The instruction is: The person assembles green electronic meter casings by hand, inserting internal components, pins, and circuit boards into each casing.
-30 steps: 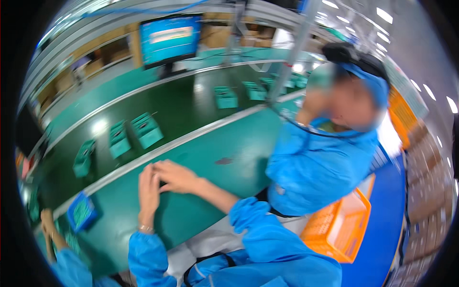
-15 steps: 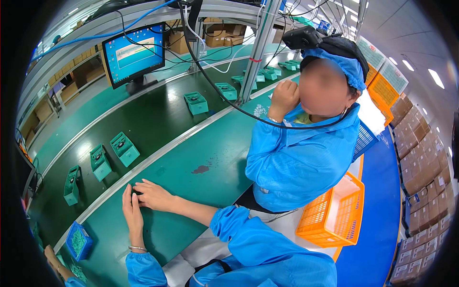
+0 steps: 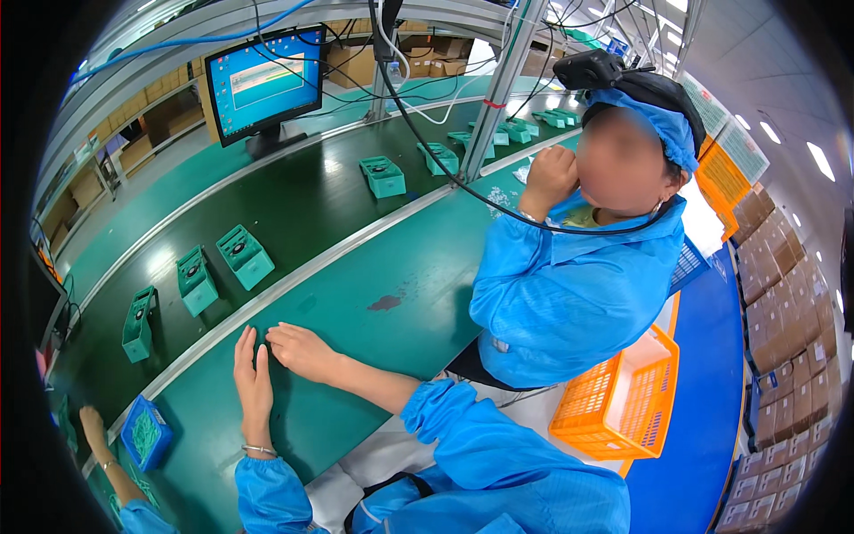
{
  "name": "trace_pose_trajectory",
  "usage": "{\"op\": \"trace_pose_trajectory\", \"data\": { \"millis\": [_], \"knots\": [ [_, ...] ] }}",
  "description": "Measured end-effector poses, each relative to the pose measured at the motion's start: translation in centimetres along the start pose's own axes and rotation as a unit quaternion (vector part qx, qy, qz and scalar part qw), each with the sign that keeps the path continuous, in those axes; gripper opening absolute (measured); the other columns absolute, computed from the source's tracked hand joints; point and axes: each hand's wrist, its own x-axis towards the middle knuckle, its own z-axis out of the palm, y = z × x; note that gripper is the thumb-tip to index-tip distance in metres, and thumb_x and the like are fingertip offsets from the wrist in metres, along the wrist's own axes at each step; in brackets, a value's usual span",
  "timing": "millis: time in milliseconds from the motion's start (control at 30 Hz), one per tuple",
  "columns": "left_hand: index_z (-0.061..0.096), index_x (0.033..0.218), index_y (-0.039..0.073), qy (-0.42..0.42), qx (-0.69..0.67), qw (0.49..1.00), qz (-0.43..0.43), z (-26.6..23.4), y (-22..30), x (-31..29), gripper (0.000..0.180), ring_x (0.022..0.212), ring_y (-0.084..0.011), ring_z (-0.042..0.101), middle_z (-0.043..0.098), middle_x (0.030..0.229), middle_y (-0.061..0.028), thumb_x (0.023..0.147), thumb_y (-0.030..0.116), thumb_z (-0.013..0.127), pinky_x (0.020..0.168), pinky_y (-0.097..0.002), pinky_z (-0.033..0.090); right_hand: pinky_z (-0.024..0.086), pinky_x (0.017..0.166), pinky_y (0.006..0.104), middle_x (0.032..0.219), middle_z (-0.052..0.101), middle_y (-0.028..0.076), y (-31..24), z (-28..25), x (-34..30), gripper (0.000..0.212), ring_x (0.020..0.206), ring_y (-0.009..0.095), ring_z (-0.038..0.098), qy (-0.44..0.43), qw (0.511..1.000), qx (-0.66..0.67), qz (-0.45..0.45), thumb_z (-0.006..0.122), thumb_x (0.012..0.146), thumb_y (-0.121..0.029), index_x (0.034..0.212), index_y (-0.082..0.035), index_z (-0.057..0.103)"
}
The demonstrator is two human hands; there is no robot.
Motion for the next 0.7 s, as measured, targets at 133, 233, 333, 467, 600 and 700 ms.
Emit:
{"op": "trace_pose_trajectory", "data": {
  "millis": [133,233,333,467,600,700],
  "knots": [
    [0.057,0.146,-0.002,-0.002,0.016,1.0,0.007,-0.2,-0.1,-0.2,0.044,0.143,-0.0324,0.049,0.05,0.156,-0.0182,0.107,0.02,0.056,0.118,-0.0392,0.038,0.057,0.097,0.0448,0.11,0.07,0.019,0.1,-0.6,-0.2,0.014,0.108,0.034,0.069,0.057,0.998,-0.012,0.011,0.068,0.082,-0.003,0.09,0.007,0.071],
    [0.058,0.144,-0.001,-0.002,0.023,1.0,0.007,-0.4,0.0,-0.3,0.043,0.143,-0.0331,0.05,0.051,0.156,-0.0178,0.107,0.02,0.057,0.118,-0.0396,0.039,0.057,0.095,0.0449,0.108,0.069,0.018,-0.1,-0.8,-0.1,0.013,0.107,0.034,0.068,0.062,0.998,-0.024,-0.014,0.068,0.081,-0.002,0.09,0.008,0.07],
    [0.058,0.143,-0.001,-0.002,0.032,0.999,0.01,-0.4,0.3,-0.4,0.042,0.143,-0.0344,0.05,0.052,0.155,-0.0182,0.106,0.019,0.058,0.119,-0.0411,0.038,0.057,0.095,0.0443,0.109,0.068,0.018,-0.3,-0.9,-0.1,0.014,0.106,0.034,0.068,0.071,0.996,-0.039,-0.031,0.067,0.081,-0.003,0.09,0.007,0.069],
    [0.059,0.143,-0.001,-0.006,0.063,0.997,0.049,-0.9,-1.1,-0.2,0.041,0.144,-0.0363,0.048,0.054,0.152,-0.0202,0.105,0.016,0.058,0.125,-0.0461,0.031,0.056,0.093,0.0441,0.109,0.068,0.018,-0.8,-0.9,0.5,0.013,0.106,0.035,0.068,0.068,0.997,-0.004,-0.023,0.066,0.082,-0.006,0.089,0.005,0.067],
    [0.058,0.144,0.001,-0.014,0.084,0.994,0.073,-0.3,-1.2,0.1,0.04,0.147,-0.0347,0.046,0.056,0.151,-0.0177,0.105,0.013,0.056,0.127,-0.0477,0.026,0.056,0.089,0.0427,0.107,0.071,0.015,-0.3,-1.3,0.4,0.01,0.106,0.032,0.069,0.091,0.996,-0.017,-0.017,0.068,0.083,-0.006,0.089,0.002,0.069],
    [0.057,0.145,0.002,-0.02,0.093,0.993,0.068,-0.7,-1.3,-0.2,0.041,0.147,-0.0345,0.045,0.056,0.151,-0.0167,0.105,0.009,0.054,0.128,-0.0475,0.025,0.056,0.086,0.0402,0.106,0.072,0.01,-0.5,-1.3,0.5,0.007,0.104,0.028,0.069,0.09,0.996,-0.022,-0.013,0.071,0.085,-0.007,0.088,0.0,0.07]
  ]
}}
